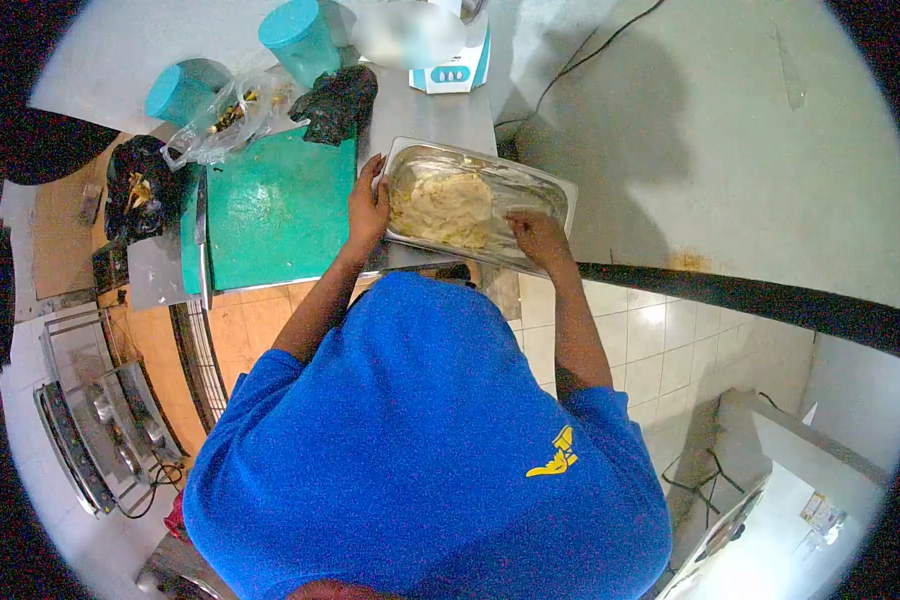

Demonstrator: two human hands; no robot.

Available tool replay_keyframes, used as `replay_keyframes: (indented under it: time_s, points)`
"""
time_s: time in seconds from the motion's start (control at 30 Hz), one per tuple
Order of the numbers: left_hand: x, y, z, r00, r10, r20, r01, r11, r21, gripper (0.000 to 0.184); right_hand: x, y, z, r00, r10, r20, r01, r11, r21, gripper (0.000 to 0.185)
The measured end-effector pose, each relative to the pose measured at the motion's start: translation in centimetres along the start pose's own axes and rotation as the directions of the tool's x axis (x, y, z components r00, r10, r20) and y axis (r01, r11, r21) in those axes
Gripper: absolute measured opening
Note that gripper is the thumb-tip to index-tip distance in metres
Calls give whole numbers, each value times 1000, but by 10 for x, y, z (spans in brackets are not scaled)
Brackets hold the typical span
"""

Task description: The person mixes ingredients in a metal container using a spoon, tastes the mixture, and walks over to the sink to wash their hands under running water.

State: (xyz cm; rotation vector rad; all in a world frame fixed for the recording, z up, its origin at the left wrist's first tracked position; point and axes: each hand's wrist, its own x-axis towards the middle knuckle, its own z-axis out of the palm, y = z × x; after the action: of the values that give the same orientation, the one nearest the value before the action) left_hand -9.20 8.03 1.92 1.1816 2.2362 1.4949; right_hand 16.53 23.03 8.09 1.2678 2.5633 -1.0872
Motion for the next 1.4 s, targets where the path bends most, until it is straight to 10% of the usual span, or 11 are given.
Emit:
replay_keyframes:
  time_s: [0.4, 0.83, 1.4]
  points:
    - [-1, 0, 2, 1000, 14, -5, -14, 1000, -4, 37, -31, 26, 3, 914, 150, -376, -266, 923, -278, 24]
    - [1, -4, 7, 999, 42, 18, -40, 997, -71, 38, 2, 6, 43, 974, -221, 56, 219, 975, 32, 27]
    - [2, 2, 4, 1000, 14, 23, -13, 999, -38, 38, -13, -34, 15, 988, -23, 151, -55, 868, 493, 26]
